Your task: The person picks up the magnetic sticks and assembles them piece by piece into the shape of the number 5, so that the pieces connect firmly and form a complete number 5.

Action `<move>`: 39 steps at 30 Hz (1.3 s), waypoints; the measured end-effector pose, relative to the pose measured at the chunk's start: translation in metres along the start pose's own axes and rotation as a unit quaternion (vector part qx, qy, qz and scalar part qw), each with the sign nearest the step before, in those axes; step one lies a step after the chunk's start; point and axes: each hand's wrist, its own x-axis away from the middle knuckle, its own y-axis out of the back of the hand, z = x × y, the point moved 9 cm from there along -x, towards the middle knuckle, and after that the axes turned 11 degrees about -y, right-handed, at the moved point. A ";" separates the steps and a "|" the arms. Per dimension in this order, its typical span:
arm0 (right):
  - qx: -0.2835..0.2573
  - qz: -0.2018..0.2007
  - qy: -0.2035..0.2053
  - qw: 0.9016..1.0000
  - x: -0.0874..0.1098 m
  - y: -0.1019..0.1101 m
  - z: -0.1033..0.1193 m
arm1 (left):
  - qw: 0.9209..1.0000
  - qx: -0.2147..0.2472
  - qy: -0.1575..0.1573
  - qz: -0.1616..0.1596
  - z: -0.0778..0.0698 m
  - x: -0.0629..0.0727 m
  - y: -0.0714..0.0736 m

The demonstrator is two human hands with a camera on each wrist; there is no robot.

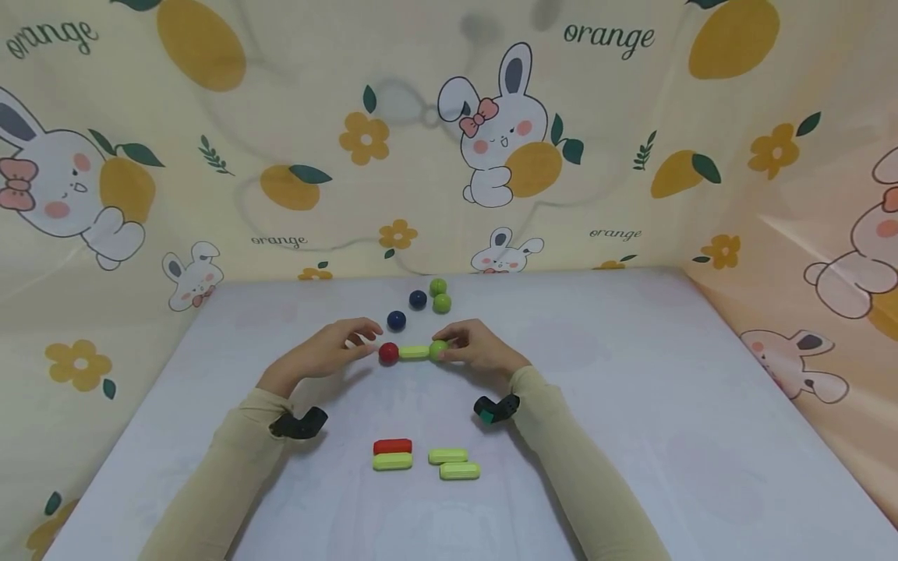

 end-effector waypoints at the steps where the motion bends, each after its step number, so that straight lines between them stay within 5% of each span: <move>1: -0.004 0.003 -0.002 1.000 0.000 0.001 -0.001 | 1.000 -0.002 -0.003 0.000 -0.001 0.000 0.000; 19: -0.004 0.009 -0.011 1.000 -0.001 0.003 -0.006 | 0.998 -0.007 -0.057 -0.009 -0.039 0.011 0.010; 39: -0.005 -0.003 -0.021 1.000 0.003 0.006 -0.008 | 0.996 0.015 -0.092 -0.009 -0.052 0.024 -0.008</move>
